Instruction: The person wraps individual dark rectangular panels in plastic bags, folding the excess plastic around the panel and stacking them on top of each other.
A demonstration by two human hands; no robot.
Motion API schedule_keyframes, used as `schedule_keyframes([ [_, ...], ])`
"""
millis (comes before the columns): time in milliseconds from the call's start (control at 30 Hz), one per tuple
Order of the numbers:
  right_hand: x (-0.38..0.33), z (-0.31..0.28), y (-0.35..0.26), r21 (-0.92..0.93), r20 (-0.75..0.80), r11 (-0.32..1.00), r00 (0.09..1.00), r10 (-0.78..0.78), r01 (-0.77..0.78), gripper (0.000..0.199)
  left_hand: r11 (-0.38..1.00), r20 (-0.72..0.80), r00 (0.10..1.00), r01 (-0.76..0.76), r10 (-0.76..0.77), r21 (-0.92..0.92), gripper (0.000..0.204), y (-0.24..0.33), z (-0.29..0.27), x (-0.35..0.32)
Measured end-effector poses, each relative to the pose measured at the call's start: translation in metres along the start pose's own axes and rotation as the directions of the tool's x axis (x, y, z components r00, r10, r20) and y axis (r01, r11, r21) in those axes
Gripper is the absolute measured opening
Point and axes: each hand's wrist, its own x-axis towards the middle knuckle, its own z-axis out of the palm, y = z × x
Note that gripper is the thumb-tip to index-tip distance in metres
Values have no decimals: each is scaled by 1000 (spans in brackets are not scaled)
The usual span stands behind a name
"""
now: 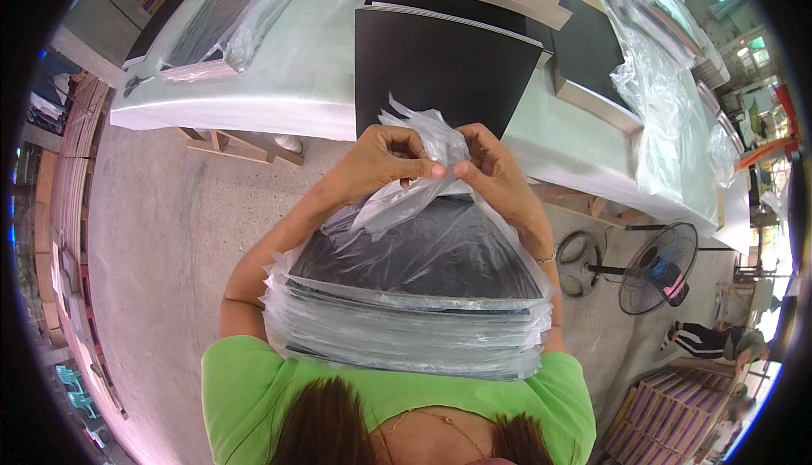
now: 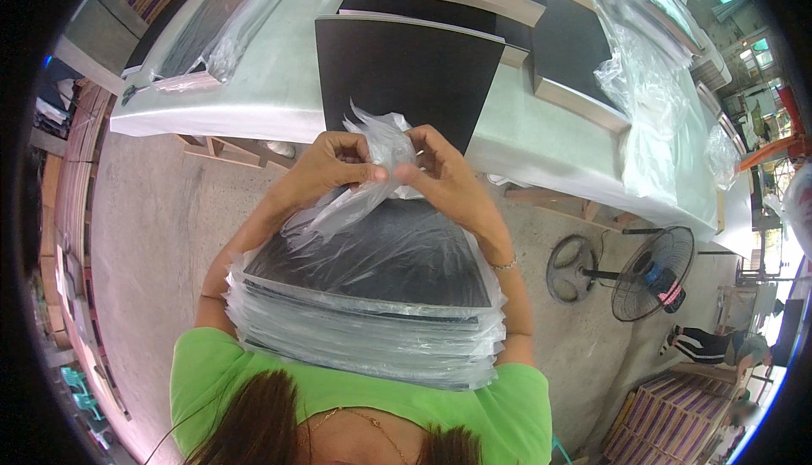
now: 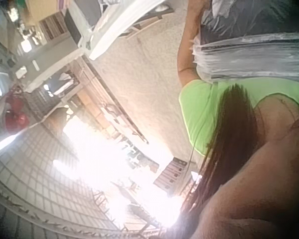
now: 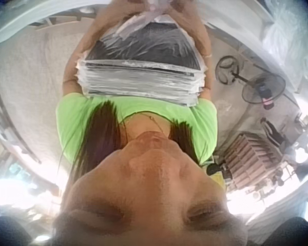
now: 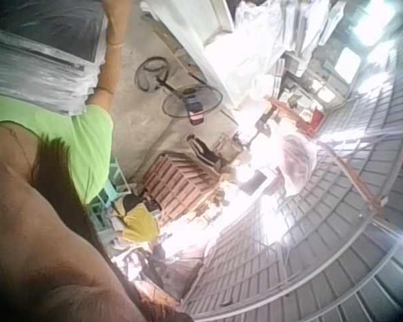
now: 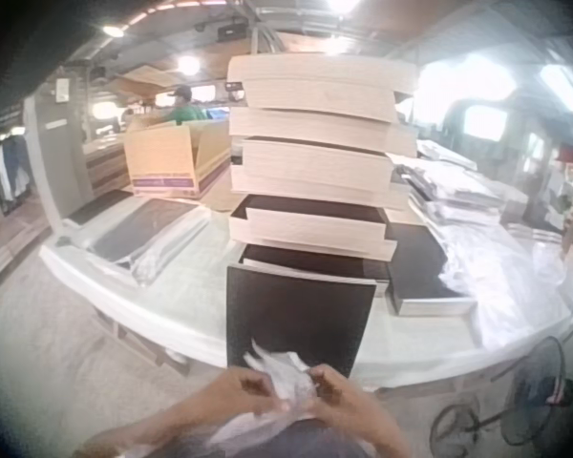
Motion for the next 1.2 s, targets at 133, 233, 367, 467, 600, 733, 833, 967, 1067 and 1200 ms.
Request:
schedule_keyframes([
  [133,2,12,-14,-64,87,998,996,27,-22,52,996,34,999,-1,4,-85,27,-1,1,0],
  [233,6,16,-13,-137,67,991,998,11,-2,45,991,-20,1000,-11,8,-132,28,-6,3,-2],
  [367,8,13,-4,-222,-33,975,999,24,-31,29,967,-22,999,18,-25,-252,23,-20,-7,-1],
  [467,1,4,-3,-89,-166,996,986,-7,-8,26,860,-13,995,78,-99,-504,21,-20,-13,-5],
  [600,-46,-50,34,469,-422,883,883,204,20,32,583,-34,990,54,-138,-811,24,-24,-31,-12],
  [733,-116,-119,93,630,-688,690,669,281,358,44,502,-155,982,-79,-110,-861,26,-41,-67,-22],
  [833,-228,-223,138,477,-800,738,584,138,478,39,554,-167,983,-97,-77,-827,27,-40,-86,-33],
  [967,-265,-230,59,46,-958,785,251,-142,618,32,686,-187,974,-51,-127,-726,27,-25,-87,-38],
  [1067,-246,-213,10,52,-835,738,434,-337,673,31,836,-129,987,11,-97,-548,22,-15,-77,-28],
  [1200,-148,-138,-34,-75,-783,906,537,-313,417,38,950,45,999,38,-25,-310,18,1,-52,-10],
])
